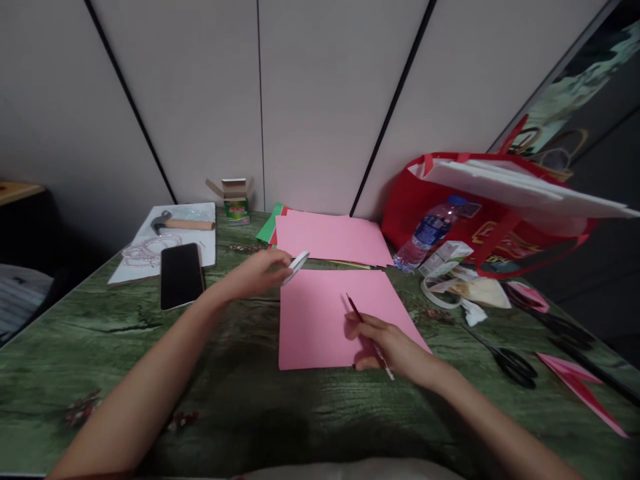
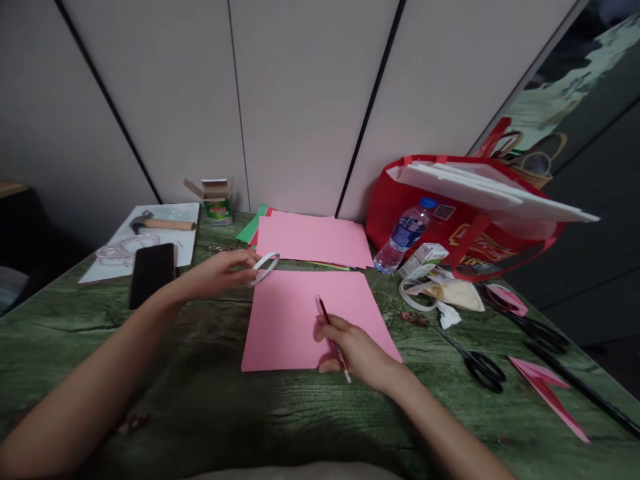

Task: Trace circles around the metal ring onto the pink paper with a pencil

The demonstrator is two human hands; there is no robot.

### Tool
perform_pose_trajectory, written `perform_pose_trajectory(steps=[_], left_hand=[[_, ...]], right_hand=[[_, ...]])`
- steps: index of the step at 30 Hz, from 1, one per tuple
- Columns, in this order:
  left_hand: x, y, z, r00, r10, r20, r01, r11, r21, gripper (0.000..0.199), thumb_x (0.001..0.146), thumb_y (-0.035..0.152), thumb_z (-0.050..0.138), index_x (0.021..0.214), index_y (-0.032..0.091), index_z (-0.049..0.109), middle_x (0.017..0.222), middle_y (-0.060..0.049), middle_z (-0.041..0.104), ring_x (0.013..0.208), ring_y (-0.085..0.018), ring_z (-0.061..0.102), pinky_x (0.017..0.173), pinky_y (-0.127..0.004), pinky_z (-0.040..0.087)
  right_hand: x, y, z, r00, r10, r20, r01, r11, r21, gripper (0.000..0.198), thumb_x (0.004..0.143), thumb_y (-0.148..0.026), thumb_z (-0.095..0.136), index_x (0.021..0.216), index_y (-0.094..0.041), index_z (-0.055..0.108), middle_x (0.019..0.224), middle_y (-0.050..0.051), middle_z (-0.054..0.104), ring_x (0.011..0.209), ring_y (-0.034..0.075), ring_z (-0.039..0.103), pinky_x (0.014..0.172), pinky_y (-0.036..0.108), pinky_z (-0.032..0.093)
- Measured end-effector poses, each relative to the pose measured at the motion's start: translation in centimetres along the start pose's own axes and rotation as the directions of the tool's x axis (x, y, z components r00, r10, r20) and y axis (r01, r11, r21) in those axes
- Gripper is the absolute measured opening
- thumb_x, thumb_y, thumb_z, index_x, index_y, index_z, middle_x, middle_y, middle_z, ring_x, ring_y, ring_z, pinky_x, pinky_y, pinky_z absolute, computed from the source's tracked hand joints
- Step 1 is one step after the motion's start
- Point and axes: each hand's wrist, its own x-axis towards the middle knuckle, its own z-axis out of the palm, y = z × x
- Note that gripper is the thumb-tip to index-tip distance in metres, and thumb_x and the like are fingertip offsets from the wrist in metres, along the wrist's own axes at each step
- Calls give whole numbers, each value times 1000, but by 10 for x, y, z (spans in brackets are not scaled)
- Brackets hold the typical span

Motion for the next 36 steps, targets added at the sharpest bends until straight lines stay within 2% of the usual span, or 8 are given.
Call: perform_pose_trajectory(steps=[8, 15, 20, 23, 25, 27, 32, 36], left_hand=[[-1, -6, -6, 984, -122, -127, 117, 992, -47, 21, 84, 30, 45, 78, 14, 57, 78, -2, 59, 72, -13, 51, 67, -26, 40], [0, -4, -4, 901, -213, -378, 202, 977, -68, 19, 83, 29, 48, 82, 14, 60, 79, -3, 61, 70, -15, 54, 66, -27, 43], [-2, -3, 1, 804, -101, -585, 183, 980, 82, 11, 83, 24, 50, 83, 16, 57, 96, -6, 61, 93, -19, 55, 83, -35, 43], [-2, -6, 9, 826, -64, -559, 214, 955, 207, 7, 82, 19, 52, 76, 17, 54, 89, -5, 60, 88, -19, 55, 82, -36, 44], [-2, -5, 21, 864, -81, -497, 246, 929, 276, 6, 79, 15, 54, 73, 16, 53, 84, -5, 59, 83, -19, 54, 77, -34, 44], [-2, -3, 41, 907, -138, -397, 278, 905, 321, 6, 81, 15, 54, 75, 15, 54, 83, -6, 59, 81, -20, 54, 72, -33, 45], [-14, -1, 95, 982, -85, -166, 169, 787, 594, 13, 81, 5, 49, 87, 10, 60, 95, -11, 60, 99, -27, 53, 86, -44, 43], [-25, -9, 116, 995, 29, -96, 44, 735, 676, 14, 81, 4, 50, 88, 9, 61, 93, -10, 59, 109, -29, 50, 99, -51, 35]], right_hand=[[13, 1, -26, 991, 16, 135, -39, 985, 169, 24, 87, -32, 49, 76, -15, 62, 58, -3, 49, 50, 10, 46, 49, 22, 40], [64, -5, -122, 976, -22, -217, -46, 951, -305, 17, 76, -16, 46, 73, -14, 63, 56, -1, 54, 51, 11, 45, 53, 23, 32], [108, -32, -195, 746, -106, -657, -439, 664, -605, 22, 83, -24, 49, 86, -12, 68, 75, 9, 66, 66, 16, 54, 59, 28, 27], [123, -54, -209, 605, -243, -759, -526, 594, -609, 35, 91, -34, 43, 101, -9, 65, 88, 14, 65, 76, 17, 55, 60, 29, 23], [129, -59, -200, 573, -312, -758, -528, 567, -632, 39, 93, -37, 38, 103, -10, 64, 90, 13, 63, 78, 17, 54, 58, 29, 19], [137, -52, -179, 623, -332, -708, -492, 538, -685, 37, 95, -37, 37, 101, -13, 64, 87, 10, 61, 76, 17, 53, 56, 29, 16], [157, 8, -105, 885, -158, -439, -293, 544, -786, 25, 95, -26, 39, 98, -17, 62, 90, 9, 60, 78, 19, 53, 53, 27, 20], [166, 49, -63, 973, 50, -226, -213, 570, -793, 19, 91, -16, 41, 97, -16, 60, 93, 10, 62, 77, 19, 56, 54, 26, 26]])
